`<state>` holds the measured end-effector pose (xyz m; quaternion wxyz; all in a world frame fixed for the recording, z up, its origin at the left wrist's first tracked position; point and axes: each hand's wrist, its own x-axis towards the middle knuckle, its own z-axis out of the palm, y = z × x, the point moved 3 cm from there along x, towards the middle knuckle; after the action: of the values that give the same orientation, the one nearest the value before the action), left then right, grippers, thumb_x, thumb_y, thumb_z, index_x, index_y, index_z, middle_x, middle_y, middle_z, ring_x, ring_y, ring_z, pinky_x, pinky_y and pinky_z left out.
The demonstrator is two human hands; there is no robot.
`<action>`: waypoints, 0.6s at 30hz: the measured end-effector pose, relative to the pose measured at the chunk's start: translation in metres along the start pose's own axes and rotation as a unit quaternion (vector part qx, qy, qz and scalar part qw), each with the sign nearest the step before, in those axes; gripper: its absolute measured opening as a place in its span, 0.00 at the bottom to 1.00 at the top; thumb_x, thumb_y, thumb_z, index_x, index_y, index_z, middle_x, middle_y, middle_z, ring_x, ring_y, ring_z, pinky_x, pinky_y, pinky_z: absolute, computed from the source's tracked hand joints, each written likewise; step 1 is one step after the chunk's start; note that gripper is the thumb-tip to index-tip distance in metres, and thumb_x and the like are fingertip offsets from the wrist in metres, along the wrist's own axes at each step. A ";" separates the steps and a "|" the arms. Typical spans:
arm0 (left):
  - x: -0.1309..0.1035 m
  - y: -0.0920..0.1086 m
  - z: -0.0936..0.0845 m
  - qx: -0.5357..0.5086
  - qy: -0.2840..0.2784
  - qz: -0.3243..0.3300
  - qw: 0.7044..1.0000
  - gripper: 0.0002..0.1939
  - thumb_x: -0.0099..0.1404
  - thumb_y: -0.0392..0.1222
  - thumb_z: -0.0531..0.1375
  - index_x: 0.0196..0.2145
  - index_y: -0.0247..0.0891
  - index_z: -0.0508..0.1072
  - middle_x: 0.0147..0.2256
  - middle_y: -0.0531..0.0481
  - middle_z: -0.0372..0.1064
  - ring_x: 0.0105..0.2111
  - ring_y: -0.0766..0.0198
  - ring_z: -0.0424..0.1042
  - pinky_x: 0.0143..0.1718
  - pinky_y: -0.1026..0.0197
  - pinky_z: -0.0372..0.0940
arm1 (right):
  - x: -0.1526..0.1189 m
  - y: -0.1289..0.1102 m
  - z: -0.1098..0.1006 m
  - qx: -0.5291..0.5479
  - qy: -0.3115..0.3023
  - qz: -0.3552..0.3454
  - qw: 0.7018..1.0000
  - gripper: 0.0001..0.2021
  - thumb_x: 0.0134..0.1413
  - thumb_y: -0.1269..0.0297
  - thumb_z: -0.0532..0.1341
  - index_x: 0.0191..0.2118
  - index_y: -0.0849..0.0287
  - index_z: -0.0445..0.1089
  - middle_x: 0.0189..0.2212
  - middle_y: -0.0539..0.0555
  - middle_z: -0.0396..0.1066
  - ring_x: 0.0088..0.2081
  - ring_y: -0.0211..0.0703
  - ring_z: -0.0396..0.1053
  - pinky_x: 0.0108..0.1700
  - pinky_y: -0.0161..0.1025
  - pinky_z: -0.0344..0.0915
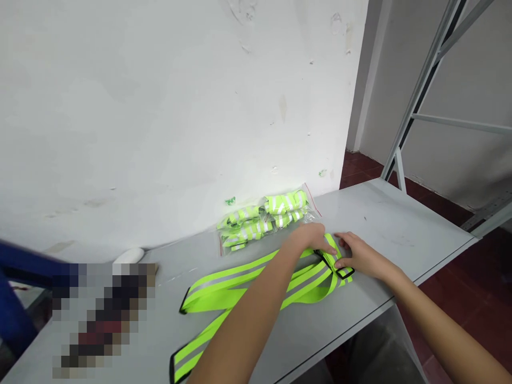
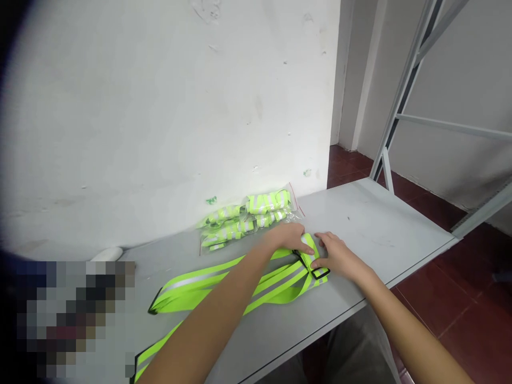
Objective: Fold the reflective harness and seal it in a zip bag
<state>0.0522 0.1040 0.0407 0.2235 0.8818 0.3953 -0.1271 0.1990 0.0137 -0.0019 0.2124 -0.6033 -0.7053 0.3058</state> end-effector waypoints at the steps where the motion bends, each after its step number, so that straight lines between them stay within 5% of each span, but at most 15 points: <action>1: -0.001 -0.001 -0.003 -0.001 -0.013 -0.001 1.000 0.32 0.45 0.68 0.63 0.35 0.37 0.72 0.37 0.41 0.74 0.37 0.48 0.73 0.40 0.52 0.63 | -0.002 -0.004 0.000 -0.018 -0.004 -0.008 1.000 0.30 0.44 0.54 0.69 0.55 0.53 0.65 0.44 0.56 0.66 0.46 0.51 0.64 0.48 0.46 0.62; 4: -0.010 -0.004 -0.009 -0.042 -0.002 0.015 0.999 0.33 0.44 0.67 0.63 0.39 0.39 0.69 0.40 0.44 0.73 0.37 0.51 0.72 0.33 0.58 0.63 | -0.007 -0.017 -0.001 -0.061 0.003 -0.020 0.998 0.15 0.51 0.52 0.64 0.41 0.54 0.70 0.39 0.55 0.66 0.43 0.51 0.65 0.46 0.46 0.61; 8: -0.029 -0.007 -0.014 -0.180 0.075 0.048 0.980 0.30 0.47 0.62 0.65 0.42 0.42 0.66 0.39 0.50 0.70 0.37 0.56 0.70 0.32 0.61 0.61 | -0.014 -0.029 0.000 0.013 0.013 -0.017 1.000 0.14 0.59 0.50 0.56 0.35 0.55 0.68 0.33 0.53 0.68 0.37 0.47 0.66 0.42 0.42 0.62; 14: -0.054 -0.009 -0.020 -0.320 0.128 0.089 0.935 0.24 0.53 0.58 0.64 0.42 0.43 0.68 0.41 0.52 0.66 0.37 0.61 0.67 0.35 0.62 0.63 | -0.013 -0.039 0.002 0.234 -0.019 0.006 0.972 0.17 0.48 0.51 0.66 0.39 0.57 0.69 0.31 0.49 0.70 0.32 0.42 0.66 0.33 0.37 0.63; 18: -0.066 -0.010 -0.022 -0.354 0.111 0.086 0.925 0.23 0.55 0.57 0.63 0.45 0.44 0.69 0.49 0.51 0.64 0.44 0.59 0.67 0.39 0.62 0.65 | -0.006 -0.049 -0.004 0.241 -0.015 -0.017 0.970 0.16 0.44 0.54 0.68 0.35 0.57 0.69 0.28 0.46 0.66 0.30 0.39 0.63 0.31 0.35 0.61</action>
<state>0.0022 0.0787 0.0829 0.4863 0.7843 0.3591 0.1393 0.1672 0.0040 0.0356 0.3463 -0.5173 -0.6244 0.4718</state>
